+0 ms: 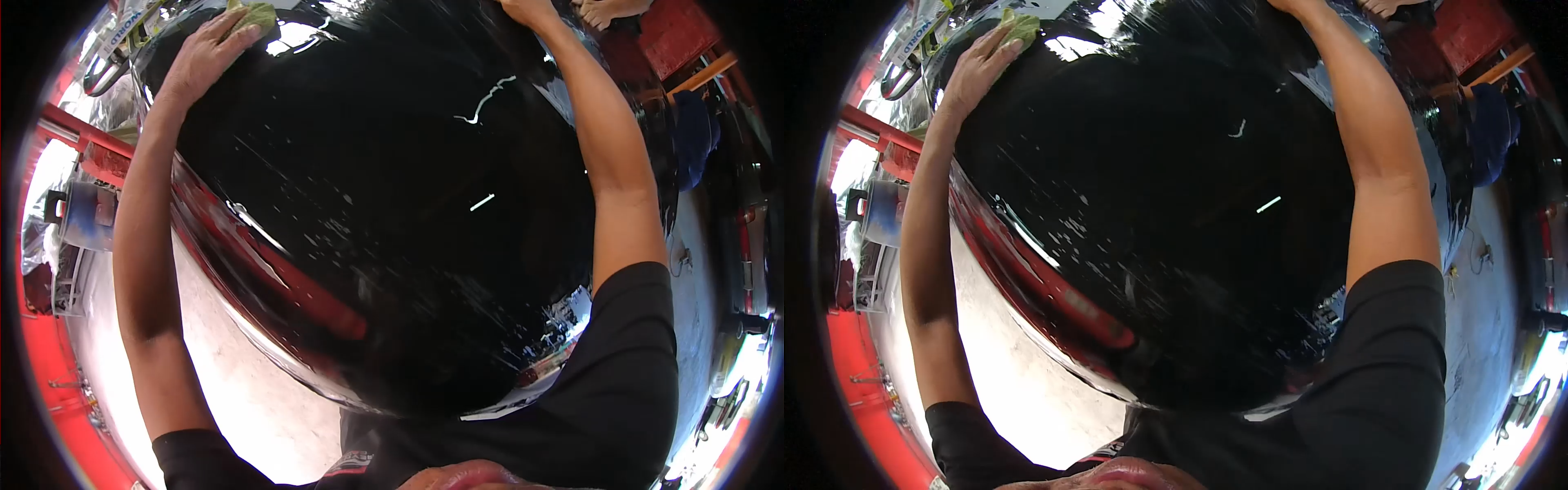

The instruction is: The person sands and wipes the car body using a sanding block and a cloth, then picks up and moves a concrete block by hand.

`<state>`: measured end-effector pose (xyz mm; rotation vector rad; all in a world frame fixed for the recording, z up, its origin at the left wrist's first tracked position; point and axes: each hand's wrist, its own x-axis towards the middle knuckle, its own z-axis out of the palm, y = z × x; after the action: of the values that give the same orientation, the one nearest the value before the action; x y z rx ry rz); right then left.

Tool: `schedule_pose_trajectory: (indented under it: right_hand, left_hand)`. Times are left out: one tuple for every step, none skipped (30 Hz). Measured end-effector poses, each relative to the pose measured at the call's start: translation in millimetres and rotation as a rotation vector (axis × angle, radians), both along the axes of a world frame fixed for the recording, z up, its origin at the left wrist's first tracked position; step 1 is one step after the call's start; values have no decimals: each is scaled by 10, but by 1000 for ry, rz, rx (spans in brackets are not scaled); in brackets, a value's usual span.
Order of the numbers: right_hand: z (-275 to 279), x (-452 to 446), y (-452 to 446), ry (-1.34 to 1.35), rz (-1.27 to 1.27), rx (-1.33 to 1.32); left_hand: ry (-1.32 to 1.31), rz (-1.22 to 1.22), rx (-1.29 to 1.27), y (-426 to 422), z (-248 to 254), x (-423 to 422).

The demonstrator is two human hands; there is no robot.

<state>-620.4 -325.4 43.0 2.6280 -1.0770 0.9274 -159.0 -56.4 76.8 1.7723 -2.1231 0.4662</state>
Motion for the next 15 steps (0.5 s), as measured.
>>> schedule_pose_trajectory:
  right_hand:
    - [6,-58,130,29,-18,13]
    - [47,-114,236,55,-36,17]
    - [114,-256,328,343,-191,232]
    - [28,-537,559,217,37,157]
    - [-54,-832,1002,88,262,84]
    - [-66,-1099,1381,85,263,107]
    - [-64,-1262,1582,83,268,128]
    - [-70,-1314,1586,80,263,135]
    - [-65,-1335,1576,77,263,139]
    - [-60,-1310,1540,72,267,139]
    - [-81,-1192,1279,89,205,174]
    - [-77,-860,580,28,189,145]
    - [-79,-727,140,73,99,77]
    - [-80,-593,-297,120,8,12]
    - [-13,-383,-224,-85,88,2]
  left_hand:
    - [-28,-24,3,3,-32,24]
    - [-56,-48,6,9,-60,38]
    - [-60,-52,-7,17,-55,24]
    - [-6,-13,-27,3,-71,5]
    - [50,25,-47,-3,-75,-38]
    - [50,29,-52,-19,-74,-55]
    - [50,37,-60,-30,-84,-41]
    - [51,45,-63,-20,-89,-72]
    - [80,45,-36,-5,-90,-91]
    - [105,51,-14,4,-79,-95]
    - [128,59,13,19,-59,-128]
    - [125,87,-3,24,-68,-106]
    - [136,71,-9,8,-114,-16]
    - [148,49,-18,-40,-129,63]
    - [131,58,-23,-50,-110,99]
